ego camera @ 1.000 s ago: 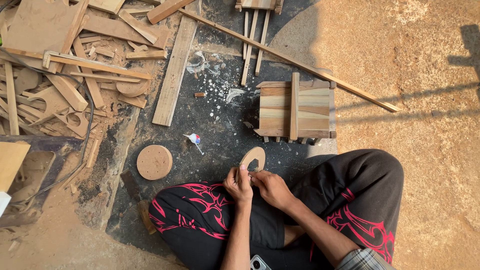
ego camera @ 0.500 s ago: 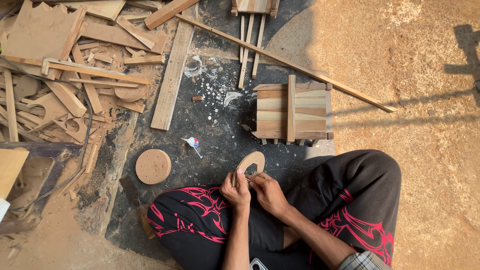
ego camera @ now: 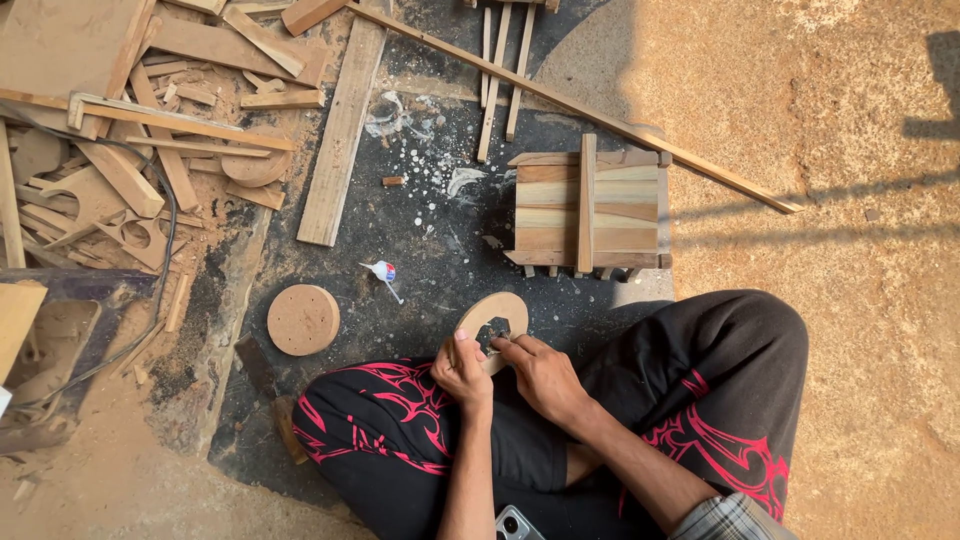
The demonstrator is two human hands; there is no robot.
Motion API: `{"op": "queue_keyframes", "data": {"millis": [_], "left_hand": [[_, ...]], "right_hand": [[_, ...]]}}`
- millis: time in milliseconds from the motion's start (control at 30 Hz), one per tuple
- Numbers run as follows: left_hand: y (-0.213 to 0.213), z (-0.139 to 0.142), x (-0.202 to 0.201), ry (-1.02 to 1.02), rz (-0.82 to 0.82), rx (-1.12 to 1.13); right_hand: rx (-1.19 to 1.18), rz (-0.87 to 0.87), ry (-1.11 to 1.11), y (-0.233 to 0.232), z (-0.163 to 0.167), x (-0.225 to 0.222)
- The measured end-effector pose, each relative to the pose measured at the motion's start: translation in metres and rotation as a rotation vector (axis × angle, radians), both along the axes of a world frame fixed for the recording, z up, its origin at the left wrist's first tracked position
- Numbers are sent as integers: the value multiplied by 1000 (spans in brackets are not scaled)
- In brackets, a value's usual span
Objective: The person assembles a small wooden chair-like object, then smooths the edges of a circular wooden piece using sandpaper. The person works on the floor surrounded by wood scraps and tools.
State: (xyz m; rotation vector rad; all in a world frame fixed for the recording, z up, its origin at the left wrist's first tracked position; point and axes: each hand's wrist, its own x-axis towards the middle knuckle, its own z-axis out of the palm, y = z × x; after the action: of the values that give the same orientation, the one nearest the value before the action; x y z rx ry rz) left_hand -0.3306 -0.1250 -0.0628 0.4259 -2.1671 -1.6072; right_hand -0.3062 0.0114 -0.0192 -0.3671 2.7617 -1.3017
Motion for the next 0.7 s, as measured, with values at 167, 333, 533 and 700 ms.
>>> {"op": "queue_keyframes", "data": {"millis": [167,333,533,700], "left_hand": [[0,-5,-5,-146,122,441],[2,-12,-2,-96,33,418],[3,-16,2,90,-58,295],[5,-17,3,149,-58,192]], "right_hand": [[-369,-66,-155,-9,-5,3],[121,57,-28,1,2,-3],[359,-44,325,3,13,-7],[304,-31,438,-3,7,-2]]}}
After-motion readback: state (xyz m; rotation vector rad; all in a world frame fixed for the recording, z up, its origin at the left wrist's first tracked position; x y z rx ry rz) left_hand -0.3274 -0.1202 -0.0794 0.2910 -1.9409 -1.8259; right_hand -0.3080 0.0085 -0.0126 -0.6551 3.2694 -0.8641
